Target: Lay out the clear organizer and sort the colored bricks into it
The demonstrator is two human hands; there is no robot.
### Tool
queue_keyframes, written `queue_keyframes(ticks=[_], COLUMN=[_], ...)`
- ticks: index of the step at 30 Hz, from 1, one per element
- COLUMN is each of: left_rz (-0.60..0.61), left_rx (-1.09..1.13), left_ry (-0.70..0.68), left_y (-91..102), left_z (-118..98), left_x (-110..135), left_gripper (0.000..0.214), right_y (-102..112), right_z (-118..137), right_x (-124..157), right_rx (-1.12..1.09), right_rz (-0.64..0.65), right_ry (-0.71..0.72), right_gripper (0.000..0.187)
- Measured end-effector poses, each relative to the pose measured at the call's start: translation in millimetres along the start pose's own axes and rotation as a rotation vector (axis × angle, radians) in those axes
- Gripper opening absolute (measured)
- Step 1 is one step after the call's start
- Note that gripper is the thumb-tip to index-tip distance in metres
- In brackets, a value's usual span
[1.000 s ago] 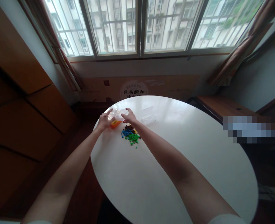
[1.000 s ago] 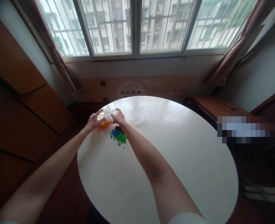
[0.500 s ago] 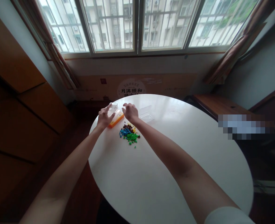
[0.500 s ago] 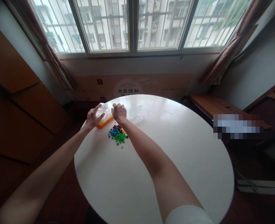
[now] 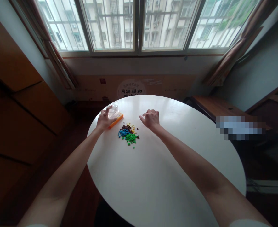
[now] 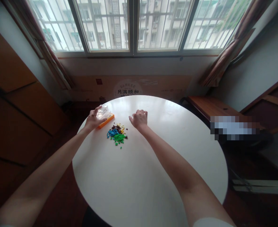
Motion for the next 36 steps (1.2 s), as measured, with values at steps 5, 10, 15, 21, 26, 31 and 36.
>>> queue_keyframes(ticks=[5,10,15,21,26,31,36], left_rz=[-0.024,-0.049,-0.093,-0.263,-0.403,-0.451,-0.36], left_rx=[0.004,0.063,0.182,0.353,0.418,0.359,0.266], left_ry=[-0.005,0.008,0.07,0.09,0.007,-0.005,-0.003], left_y=[-3.3,-4.7,0.3,20.4,46.6,61.7,63.5], left_z=[0,-3,-2,22,38,33,26], left_x=[1,3,6,7,-1,0,10], left_gripper=[0.075,0.077,0.076,0.078,0.077,0.077,0.076], right_y=[-12,-19,-24,-24,-16,-37,-63], right_z=[-9,-14,-21,-32,14,104,140], right_x=[15,25,24,0,-28,-46,-50], right_rx=[-0.027,-0.088,-0.167,-0.281,-0.471,-0.594,-0.564], right_rz=[0.021,-0.015,-0.018,0.115,0.026,0.088,0.221], right_ry=[0.038,0.03,-0.036,-0.243,-0.135,0.163,0.187], right_gripper=[0.033,0.03,0.032,0.038,0.046,0.056,0.065])
Point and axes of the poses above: each hand's wrist, its own x-axis away from the middle knuckle, its own y-axis out of the back of the hand, z = x × y, the point moved 2 cm from there along -x, towards the middle knuckle, and after that the axes turned 3 degrees about -x, right-handed, at the moved point
